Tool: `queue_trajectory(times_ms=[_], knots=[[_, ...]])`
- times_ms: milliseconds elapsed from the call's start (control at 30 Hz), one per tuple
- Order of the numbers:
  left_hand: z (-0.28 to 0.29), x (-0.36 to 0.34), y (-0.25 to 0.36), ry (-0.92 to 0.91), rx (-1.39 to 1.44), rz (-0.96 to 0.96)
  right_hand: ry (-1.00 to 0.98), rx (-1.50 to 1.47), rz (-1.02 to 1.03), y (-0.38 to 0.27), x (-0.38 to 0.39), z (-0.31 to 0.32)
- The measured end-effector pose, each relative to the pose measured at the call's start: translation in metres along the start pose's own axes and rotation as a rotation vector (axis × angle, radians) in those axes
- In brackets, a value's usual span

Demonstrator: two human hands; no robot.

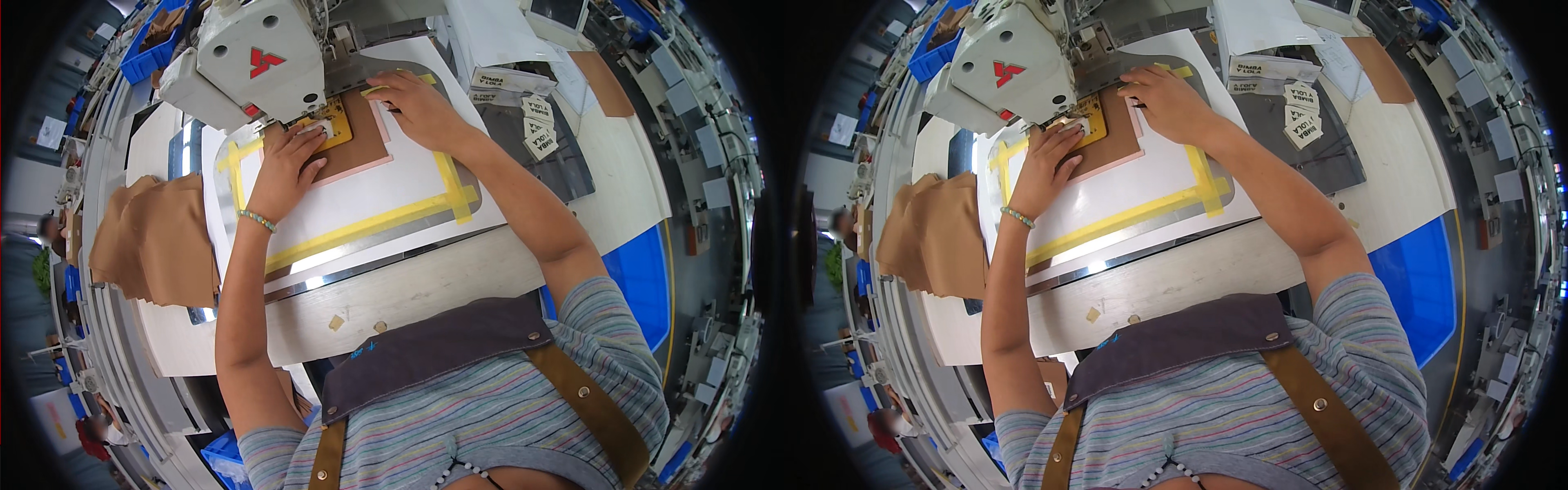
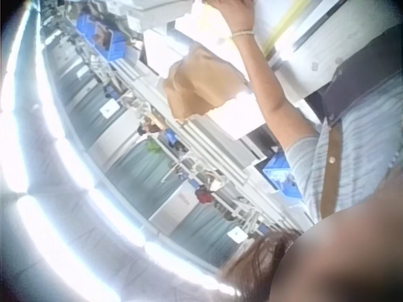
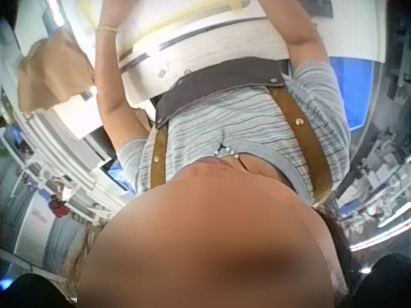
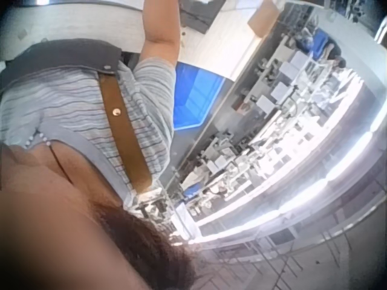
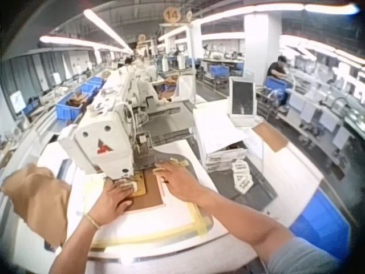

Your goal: Sewing brand labels onto leather patches using an industrial sewing machine.

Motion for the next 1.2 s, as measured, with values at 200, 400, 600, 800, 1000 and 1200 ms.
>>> queue_trajectory(times_ms=[200, 400, 600, 800, 1000, 1200], knots=[[0.003, 0.000, 0.005, -0.020, -0.012, -0.014, 0.014, 0.009, 0.013, -0.002, 0.002, 0.002], [0.002, -0.007, 0.002, 0.006, -0.043, -0.035, -0.018, 0.000, -0.005, -0.004, 0.001, 0.000], [-0.001, -0.019, -0.005, 0.015, 0.073, 0.061, 0.015, -0.009, -0.024, 0.001, 0.001, 0.002], [-0.003, -0.018, -0.026, 0.070, 0.170, 0.186, -0.012, -0.004, -0.025, 0.002, 0.002, -0.001], [0.003, 0.007, -0.070, 0.313, -0.059, 0.312, -0.025, 0.000, -0.011, -0.004, 0.002, -0.002], [-0.021, 0.025, -0.078, 0.229, -0.319, 0.379, -0.010, -0.030, -0.009, -0.005, 0.003, -0.002]])
Point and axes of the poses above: each hand's wrist, its own x-axis away from the middle knuckle, its own z-axis out of the back of the hand, y = z × x, the point moved 4 cm from there along -x, towards the middle knuckle, and after that the axes turned 7 degrees about z, right-handed, at the moved point
